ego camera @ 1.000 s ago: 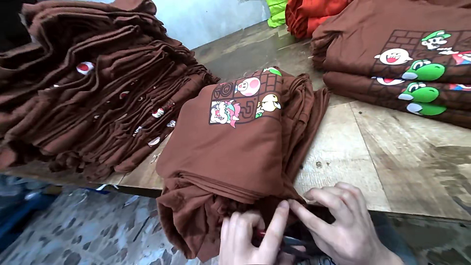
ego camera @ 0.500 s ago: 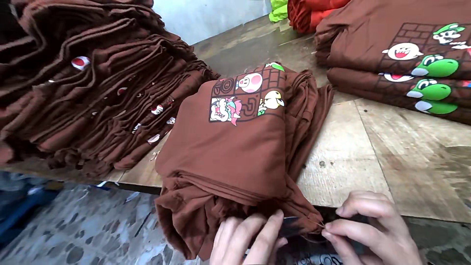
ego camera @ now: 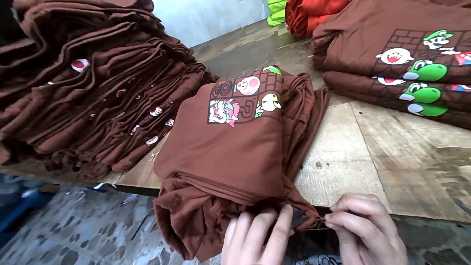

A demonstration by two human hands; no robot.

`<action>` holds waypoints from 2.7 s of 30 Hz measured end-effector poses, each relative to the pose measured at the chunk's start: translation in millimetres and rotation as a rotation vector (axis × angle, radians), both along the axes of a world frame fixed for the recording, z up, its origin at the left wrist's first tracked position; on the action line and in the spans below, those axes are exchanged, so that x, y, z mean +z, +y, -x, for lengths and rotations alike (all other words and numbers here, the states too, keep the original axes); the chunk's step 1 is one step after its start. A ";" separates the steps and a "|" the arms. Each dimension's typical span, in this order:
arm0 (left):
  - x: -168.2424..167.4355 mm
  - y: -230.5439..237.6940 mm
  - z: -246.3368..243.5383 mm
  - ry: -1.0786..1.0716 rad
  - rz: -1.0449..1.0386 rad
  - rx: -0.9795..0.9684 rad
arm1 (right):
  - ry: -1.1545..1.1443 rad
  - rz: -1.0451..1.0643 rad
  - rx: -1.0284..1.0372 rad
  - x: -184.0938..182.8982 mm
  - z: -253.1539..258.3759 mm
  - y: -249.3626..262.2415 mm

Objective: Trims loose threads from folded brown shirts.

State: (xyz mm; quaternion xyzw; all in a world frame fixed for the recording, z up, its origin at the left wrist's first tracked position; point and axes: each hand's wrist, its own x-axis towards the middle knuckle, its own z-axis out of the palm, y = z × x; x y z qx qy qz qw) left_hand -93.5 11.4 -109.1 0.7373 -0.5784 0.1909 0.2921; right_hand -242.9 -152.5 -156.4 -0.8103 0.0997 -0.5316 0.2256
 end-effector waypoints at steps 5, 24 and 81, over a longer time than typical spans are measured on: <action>0.9 -8.6 8.2 -0.042 -0.016 -0.008 | -0.012 0.023 0.024 -0.5 -2.7 1.8; 5.9 1.9 -1.1 0.016 0.011 -0.032 | 0.082 0.097 -0.233 -9.1 -1.2 4.0; 26.3 -6.9 -43.0 0.868 0.230 -0.162 | -0.136 -0.077 0.104 2.2 -56.0 21.9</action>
